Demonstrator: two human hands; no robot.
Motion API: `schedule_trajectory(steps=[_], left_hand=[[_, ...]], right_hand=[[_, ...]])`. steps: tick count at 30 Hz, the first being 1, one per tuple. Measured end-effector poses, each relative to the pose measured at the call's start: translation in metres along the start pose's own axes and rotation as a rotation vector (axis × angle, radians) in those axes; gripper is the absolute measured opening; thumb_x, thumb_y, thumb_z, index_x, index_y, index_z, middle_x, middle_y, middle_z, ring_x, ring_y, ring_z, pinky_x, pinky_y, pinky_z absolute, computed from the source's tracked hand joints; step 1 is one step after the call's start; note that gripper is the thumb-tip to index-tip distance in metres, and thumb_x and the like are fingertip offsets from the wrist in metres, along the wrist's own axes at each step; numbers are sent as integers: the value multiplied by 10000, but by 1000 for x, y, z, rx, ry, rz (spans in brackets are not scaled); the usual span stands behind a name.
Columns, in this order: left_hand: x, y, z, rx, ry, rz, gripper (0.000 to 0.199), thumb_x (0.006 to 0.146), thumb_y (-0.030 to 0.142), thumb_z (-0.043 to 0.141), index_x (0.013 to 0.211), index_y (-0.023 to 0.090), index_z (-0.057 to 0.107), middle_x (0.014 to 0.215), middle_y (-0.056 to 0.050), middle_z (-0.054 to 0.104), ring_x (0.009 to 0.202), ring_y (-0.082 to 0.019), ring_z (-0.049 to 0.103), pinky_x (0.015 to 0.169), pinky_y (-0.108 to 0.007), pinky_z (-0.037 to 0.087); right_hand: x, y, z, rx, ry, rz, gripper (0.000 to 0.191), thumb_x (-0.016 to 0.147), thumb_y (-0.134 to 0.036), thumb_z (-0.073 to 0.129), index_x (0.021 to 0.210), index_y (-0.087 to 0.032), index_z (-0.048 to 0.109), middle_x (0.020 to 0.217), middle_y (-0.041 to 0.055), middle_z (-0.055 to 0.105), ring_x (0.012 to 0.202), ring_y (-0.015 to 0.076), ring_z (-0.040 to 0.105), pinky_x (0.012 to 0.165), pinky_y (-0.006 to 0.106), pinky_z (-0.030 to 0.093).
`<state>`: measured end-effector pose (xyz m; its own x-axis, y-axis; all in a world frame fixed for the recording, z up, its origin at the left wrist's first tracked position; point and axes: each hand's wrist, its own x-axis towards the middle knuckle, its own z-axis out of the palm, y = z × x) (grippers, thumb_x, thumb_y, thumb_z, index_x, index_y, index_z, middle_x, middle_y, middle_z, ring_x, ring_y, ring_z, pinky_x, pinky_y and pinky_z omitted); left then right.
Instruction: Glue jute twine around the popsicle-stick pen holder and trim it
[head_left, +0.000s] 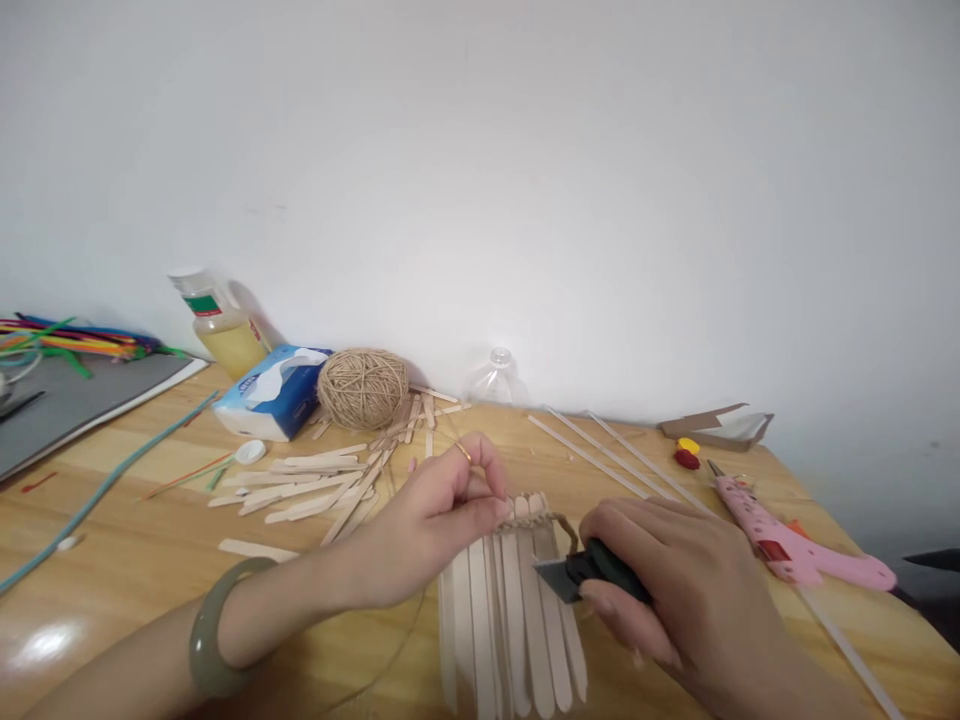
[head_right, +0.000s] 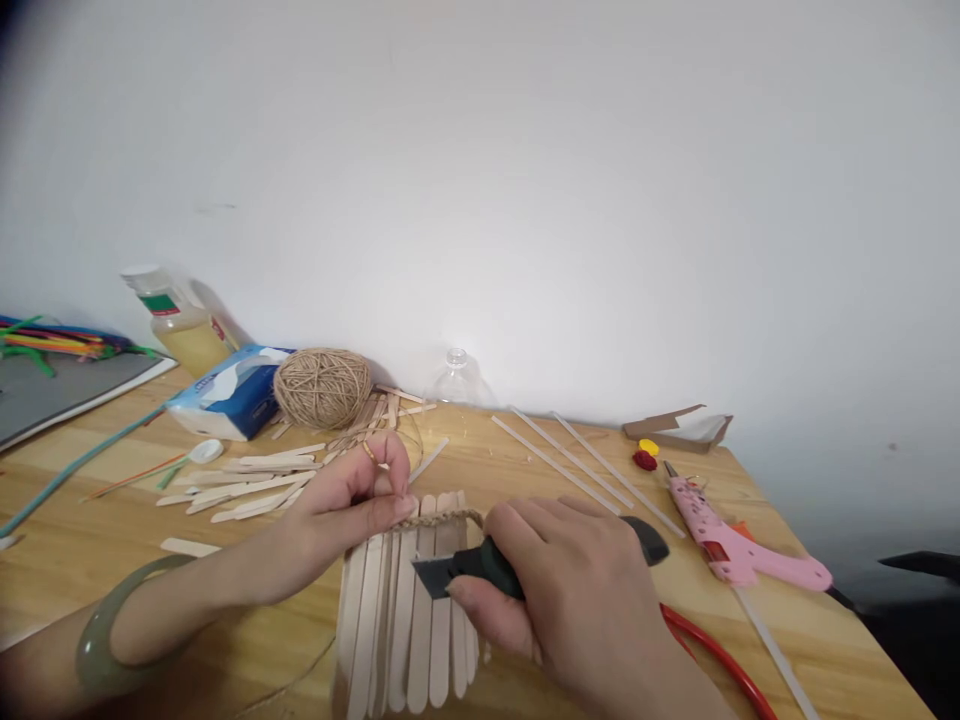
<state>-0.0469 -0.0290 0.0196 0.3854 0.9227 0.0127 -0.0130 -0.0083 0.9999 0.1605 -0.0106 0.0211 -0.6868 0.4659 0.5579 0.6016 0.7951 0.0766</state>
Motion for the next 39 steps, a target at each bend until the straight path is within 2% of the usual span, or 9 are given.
schedule_trajectory(steps=[12, 18, 32, 39], left_hand=[[-5, -2, -2, 33, 15, -20, 183, 872, 317, 505, 786, 198, 395, 552, 90, 289, 492, -77, 251, 452, -205, 195], [-4, -4, -2, 60, 61, 38, 185, 872, 295, 507, 758, 197, 399, 609, 71, 342, 538, -84, 290, 483, -207, 234], [-5, -8, -2, 13, 60, 17, 230, 871, 346, 504, 754, 207, 363, 561, 87, 297, 509, -84, 259, 467, -214, 205], [-4, -5, -2, 52, 71, 56, 233, 879, 293, 494, 718, 199, 353, 584, 79, 303, 519, -81, 260, 472, -210, 220]], right_hand=[[-3, 0, 5, -166, 32, 4, 459, 933, -476, 308, 604, -206, 480, 492, -28, 511, 454, 129, 461, 504, 274, 253], [-1, -4, 6, -255, 61, 21, 462, 933, -484, 314, 596, -206, 464, 498, -28, 488, 483, 140, 449, 539, 274, 259], [-2, -6, 10, -250, 82, 56, 476, 935, -492, 291, 595, -201, 453, 517, -15, 479, 505, 144, 428, 552, 276, 262], [-2, -8, 9, -254, 85, 63, 482, 931, -503, 284, 595, -203, 455, 512, -15, 472, 500, 154, 422, 548, 275, 259]])
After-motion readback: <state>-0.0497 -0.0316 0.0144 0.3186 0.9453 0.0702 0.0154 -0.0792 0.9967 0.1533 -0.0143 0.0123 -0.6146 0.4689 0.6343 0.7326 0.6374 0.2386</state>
